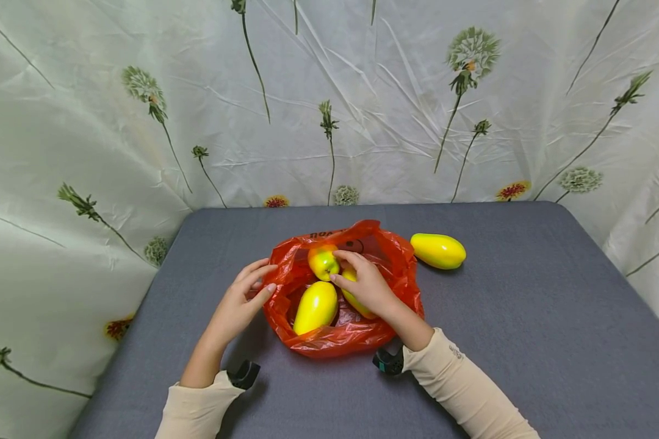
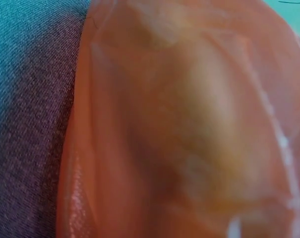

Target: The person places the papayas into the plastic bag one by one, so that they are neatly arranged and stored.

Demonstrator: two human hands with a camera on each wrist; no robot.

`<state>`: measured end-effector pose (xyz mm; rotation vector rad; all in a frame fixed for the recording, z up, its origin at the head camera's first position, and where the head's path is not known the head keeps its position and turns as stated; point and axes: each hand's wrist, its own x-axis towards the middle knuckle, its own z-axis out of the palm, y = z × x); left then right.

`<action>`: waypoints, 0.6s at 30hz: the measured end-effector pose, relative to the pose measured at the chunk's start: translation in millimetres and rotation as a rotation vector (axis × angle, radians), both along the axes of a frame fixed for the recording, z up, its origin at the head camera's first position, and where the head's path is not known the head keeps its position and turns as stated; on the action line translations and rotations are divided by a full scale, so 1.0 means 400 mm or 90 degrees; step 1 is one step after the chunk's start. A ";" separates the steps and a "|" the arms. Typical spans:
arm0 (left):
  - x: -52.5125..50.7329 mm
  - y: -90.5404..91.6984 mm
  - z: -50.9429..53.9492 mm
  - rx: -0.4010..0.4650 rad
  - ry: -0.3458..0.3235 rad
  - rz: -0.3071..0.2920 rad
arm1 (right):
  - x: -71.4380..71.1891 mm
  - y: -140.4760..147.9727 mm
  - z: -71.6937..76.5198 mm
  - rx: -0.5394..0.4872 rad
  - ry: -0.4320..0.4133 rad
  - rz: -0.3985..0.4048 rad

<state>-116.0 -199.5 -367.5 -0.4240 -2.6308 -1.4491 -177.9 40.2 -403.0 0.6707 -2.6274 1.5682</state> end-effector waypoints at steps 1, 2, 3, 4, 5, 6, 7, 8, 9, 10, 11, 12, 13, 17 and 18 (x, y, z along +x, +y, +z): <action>0.001 0.001 0.003 -0.002 -0.004 0.002 | 0.001 0.000 0.001 -0.004 0.004 -0.003; 0.003 0.003 0.005 -0.004 -0.007 0.002 | 0.003 0.001 0.001 -0.008 0.010 -0.007; 0.003 0.003 0.007 -0.006 -0.007 0.003 | 0.005 0.001 0.003 -0.014 0.015 -0.011; 0.003 0.003 0.008 -0.008 -0.007 0.003 | 0.006 0.002 0.004 -0.019 0.023 -0.014; 0.003 0.003 0.008 -0.009 -0.008 0.003 | 0.008 0.003 0.006 -0.023 0.032 -0.016; 0.003 0.002 0.007 -0.008 -0.008 0.003 | 0.010 0.004 0.008 -0.026 0.042 -0.017; 0.003 0.002 0.006 -0.005 -0.009 0.003 | 0.013 0.006 0.012 -0.026 0.056 -0.015; 0.002 0.001 0.004 -0.003 -0.008 0.002 | 0.016 0.008 0.016 -0.025 0.069 -0.012; 0.000 -0.001 0.001 -0.002 -0.005 0.001 | 0.020 0.010 0.023 -0.026 0.084 -0.007; -0.001 -0.002 -0.002 -0.003 -0.001 -0.002 | 0.024 0.013 0.029 -0.027 0.099 -0.001; -0.004 -0.005 -0.009 0.001 -0.001 -0.002 | 0.028 0.016 0.035 -0.029 0.112 0.005; -0.008 -0.009 -0.018 0.002 0.000 -0.002 | 0.032 0.020 0.043 -0.031 0.124 0.011; -0.013 -0.014 -0.028 0.001 -0.001 -0.001 | 0.036 0.024 0.050 -0.033 0.136 0.015; -0.031 -0.033 -0.068 -0.002 -0.004 0.003 | 0.052 0.045 0.076 -0.039 0.172 0.030; -0.033 -0.035 -0.074 -0.004 -0.004 0.003 | 0.056 0.051 0.080 -0.038 0.181 0.033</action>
